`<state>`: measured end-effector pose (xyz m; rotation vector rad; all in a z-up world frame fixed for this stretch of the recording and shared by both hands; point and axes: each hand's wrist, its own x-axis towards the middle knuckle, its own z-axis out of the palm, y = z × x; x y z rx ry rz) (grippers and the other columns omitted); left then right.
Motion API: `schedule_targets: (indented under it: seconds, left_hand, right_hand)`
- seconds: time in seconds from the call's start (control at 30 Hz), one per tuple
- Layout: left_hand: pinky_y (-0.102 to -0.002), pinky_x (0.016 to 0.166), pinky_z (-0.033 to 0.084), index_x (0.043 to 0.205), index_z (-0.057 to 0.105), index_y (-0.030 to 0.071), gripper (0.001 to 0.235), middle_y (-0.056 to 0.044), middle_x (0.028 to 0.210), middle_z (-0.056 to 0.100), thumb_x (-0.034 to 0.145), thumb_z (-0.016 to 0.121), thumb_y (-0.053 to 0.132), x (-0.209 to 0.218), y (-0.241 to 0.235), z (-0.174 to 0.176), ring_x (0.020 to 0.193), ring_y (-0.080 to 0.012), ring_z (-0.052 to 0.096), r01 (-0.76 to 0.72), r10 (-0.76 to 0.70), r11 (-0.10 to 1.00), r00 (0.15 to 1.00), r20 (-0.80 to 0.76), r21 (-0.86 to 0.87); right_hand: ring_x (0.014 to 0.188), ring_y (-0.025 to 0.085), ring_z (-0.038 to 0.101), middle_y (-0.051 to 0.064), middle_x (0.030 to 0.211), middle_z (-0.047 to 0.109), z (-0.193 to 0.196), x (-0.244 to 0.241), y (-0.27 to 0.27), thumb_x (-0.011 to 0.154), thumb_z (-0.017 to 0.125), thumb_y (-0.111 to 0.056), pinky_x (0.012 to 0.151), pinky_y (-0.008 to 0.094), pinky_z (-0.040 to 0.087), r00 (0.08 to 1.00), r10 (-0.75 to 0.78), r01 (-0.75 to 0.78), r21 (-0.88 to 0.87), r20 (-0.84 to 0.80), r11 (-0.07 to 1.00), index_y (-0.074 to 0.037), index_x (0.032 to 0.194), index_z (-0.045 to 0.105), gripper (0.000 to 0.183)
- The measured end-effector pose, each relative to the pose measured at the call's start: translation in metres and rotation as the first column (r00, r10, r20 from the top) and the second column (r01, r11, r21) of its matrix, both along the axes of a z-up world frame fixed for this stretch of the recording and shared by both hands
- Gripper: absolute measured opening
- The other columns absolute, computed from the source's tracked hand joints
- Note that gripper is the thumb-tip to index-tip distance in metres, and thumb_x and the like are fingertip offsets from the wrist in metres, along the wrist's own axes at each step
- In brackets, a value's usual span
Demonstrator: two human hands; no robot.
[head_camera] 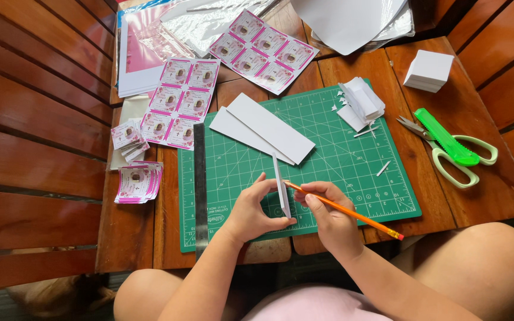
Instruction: The person measures and cuts white paper sheets into smaller rectangles using a ruler and a utility knife on a green cutting mat. They repeatedly align the ruler, score the paper, and separate the cut pieces.
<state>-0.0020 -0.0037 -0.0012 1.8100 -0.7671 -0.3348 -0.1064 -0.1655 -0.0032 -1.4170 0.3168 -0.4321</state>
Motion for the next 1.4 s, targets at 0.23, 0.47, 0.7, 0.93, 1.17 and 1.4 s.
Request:
schedule_targets:
  seconds: [0.23, 0.47, 0.7, 0.93, 1.17, 1.4]
  left_hand:
    - [-0.046, 0.126, 0.025, 0.116, 0.074, 0.014, 0.07, -0.002, 0.117, 0.079, 0.051, 0.096, 0.027, 0.001, 0.0, -0.001, 0.12, -0.0244, 0.07, 0.005, -0.005, 1.0, 1.0, 0.001, -0.003]
    - [-0.048, 0.126, 0.025, 0.118, 0.074, 0.014, 0.07, -0.002, 0.118, 0.079, 0.052, 0.096, 0.025, 0.001, 0.001, -0.002, 0.12, -0.0241, 0.071, 0.01, -0.01, 1.0, 1.0, -0.011, -0.009]
    - [-0.046, 0.129, 0.027, 0.121, 0.068, 0.011, 0.064, 0.0, 0.12, 0.076, 0.064, 0.092, 0.026, 0.002, 0.003, 0.006, 0.107, -0.0147, 0.075, 0.073, -0.081, 0.992, 0.994, 0.075, 0.101]
    - [-0.043, 0.129, 0.026, 0.123, 0.068, 0.012, 0.069, 0.0, 0.122, 0.075, 0.062, 0.095, 0.03, 0.002, 0.004, 0.006, 0.114, -0.0144, 0.072, 0.057, -0.064, 0.993, 0.996, 0.066, 0.103]
    - [-0.035, 0.11, 0.05, 0.124, 0.07, 0.014, 0.069, -0.001, 0.128, 0.073, 0.061, 0.094, 0.028, 0.001, 0.009, 0.016, 0.136, -0.021, 0.055, 0.06, -0.043, 0.995, 0.979, -0.199, 0.083]
    - [-0.044, 0.096, 0.056, 0.131, 0.064, 0.004, 0.079, -0.018, 0.118, 0.072, 0.068, 0.098, 0.038, -0.017, 0.023, 0.025, 0.113, -0.0285, 0.068, 0.23, -0.572, 0.783, 0.632, -0.524, -0.578]
  right_hand:
    - [0.096, 0.022, 0.078, 0.02, 0.097, 0.08, 0.005, -0.002, -0.001, 0.098, 0.062, -0.009, 0.087, 0.034, 0.063, 1.0, 0.013, -0.012, -0.028, 0.007, 1.0, 0.003, 0.108, 0.072, 0.019]
    - [0.092, 0.025, 0.08, 0.021, 0.093, 0.081, 0.006, -0.011, -0.001, 0.096, 0.064, -0.01, 0.084, 0.037, 0.064, 0.999, 0.032, -0.031, -0.041, 0.02, 0.999, 0.004, 0.103, 0.073, 0.018]
    - [0.086, 0.022, 0.084, 0.013, 0.088, 0.084, 0.012, -0.04, 0.0, 0.09, 0.058, -0.009, 0.079, 0.032, 0.067, 0.992, 0.066, -0.076, -0.093, -0.11, 0.993, -0.006, 0.097, 0.073, 0.017]
    - [0.058, 0.022, 0.07, 0.017, 0.062, 0.073, -0.011, -0.068, -0.028, 0.078, 0.063, -0.001, 0.058, 0.03, 0.057, 0.97, 0.229, -0.217, 0.132, -0.079, 0.967, 0.003, 0.077, 0.074, 0.012]
    - [0.06, 0.022, 0.055, 0.008, 0.06, 0.056, 0.025, -0.033, -0.12, 0.105, 0.055, -0.036, 0.066, 0.038, 0.048, 0.871, -0.161, 0.039, -0.262, -0.464, 0.964, -0.009, 0.069, 0.054, 0.045]
    - [0.099, 0.044, 0.073, 0.002, 0.093, 0.081, -0.015, -0.024, -0.213, 0.098, 0.064, -0.051, 0.082, 0.055, 0.054, 0.535, -0.617, -0.303, -0.813, -0.577, 0.498, -0.029, 0.125, 0.066, 0.035]
